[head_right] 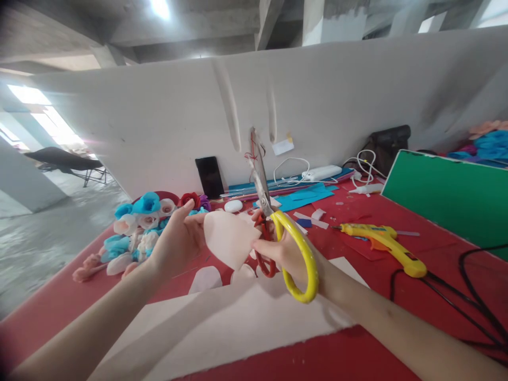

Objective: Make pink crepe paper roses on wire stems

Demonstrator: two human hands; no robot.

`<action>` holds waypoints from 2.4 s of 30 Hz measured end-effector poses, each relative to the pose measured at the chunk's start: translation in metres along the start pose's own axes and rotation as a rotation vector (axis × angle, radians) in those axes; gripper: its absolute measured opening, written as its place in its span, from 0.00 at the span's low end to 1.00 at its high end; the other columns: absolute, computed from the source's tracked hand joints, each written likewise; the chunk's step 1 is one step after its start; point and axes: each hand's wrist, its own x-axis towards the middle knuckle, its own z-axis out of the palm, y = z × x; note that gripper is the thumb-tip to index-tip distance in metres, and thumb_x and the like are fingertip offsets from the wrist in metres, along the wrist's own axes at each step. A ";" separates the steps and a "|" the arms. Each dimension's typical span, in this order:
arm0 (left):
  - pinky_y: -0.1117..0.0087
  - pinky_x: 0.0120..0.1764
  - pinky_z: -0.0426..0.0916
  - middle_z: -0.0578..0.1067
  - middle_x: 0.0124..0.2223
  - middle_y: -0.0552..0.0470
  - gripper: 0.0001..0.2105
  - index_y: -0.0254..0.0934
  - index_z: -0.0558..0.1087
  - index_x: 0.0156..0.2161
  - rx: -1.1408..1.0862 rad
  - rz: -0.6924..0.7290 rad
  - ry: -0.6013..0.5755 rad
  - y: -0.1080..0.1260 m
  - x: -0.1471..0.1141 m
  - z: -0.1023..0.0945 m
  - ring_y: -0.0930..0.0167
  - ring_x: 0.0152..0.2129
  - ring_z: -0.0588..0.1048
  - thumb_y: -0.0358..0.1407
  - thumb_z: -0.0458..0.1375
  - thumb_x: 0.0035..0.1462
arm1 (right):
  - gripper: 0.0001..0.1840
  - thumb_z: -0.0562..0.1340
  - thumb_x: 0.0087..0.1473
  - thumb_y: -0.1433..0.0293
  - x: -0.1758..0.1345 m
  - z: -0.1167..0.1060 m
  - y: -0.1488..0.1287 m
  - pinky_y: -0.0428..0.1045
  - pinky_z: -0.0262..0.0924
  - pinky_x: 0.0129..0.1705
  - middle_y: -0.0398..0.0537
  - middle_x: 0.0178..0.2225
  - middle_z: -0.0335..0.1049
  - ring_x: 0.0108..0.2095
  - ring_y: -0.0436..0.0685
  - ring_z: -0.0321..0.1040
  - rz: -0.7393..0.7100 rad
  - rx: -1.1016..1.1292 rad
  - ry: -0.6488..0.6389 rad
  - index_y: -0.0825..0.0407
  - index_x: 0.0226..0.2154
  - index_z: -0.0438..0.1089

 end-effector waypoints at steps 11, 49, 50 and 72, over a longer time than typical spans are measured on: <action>0.75 0.23 0.57 0.69 0.22 0.56 0.08 0.32 0.74 0.25 0.511 -0.149 -0.211 0.009 -0.007 -0.010 0.77 0.19 0.64 0.37 0.62 0.46 | 0.14 0.60 0.45 0.68 0.004 -0.003 0.004 0.42 0.50 0.16 0.37 0.24 0.57 0.18 0.45 0.54 0.016 -0.052 0.009 0.50 0.36 0.58; 0.75 0.19 0.67 0.76 0.25 0.51 0.09 0.35 0.73 0.35 0.281 -0.283 -0.294 -0.004 -0.020 0.022 0.72 0.17 0.75 0.38 0.59 0.51 | 0.13 0.61 0.48 0.62 -0.001 -0.001 0.000 0.44 0.55 0.22 0.39 0.22 0.58 0.21 0.48 0.57 -0.080 -0.169 0.062 0.50 0.35 0.61; 0.75 0.19 0.67 0.76 0.24 0.51 0.09 0.35 0.73 0.34 0.266 -0.251 -0.256 -0.002 -0.020 0.023 0.72 0.17 0.74 0.38 0.59 0.50 | 0.13 0.59 0.50 0.60 0.000 0.001 0.001 0.44 0.54 0.21 0.38 0.19 0.56 0.19 0.48 0.56 -0.082 -0.151 0.075 0.51 0.34 0.61; 0.73 0.20 0.68 0.74 0.21 0.52 0.11 0.33 0.71 0.25 0.143 0.235 0.266 0.008 -0.017 0.016 0.72 0.14 0.72 0.40 0.58 0.51 | 0.18 0.52 0.54 0.56 -0.014 0.025 0.036 0.44 0.47 0.17 0.46 0.28 0.66 0.16 0.46 0.52 -0.018 -0.332 0.005 0.51 0.41 0.60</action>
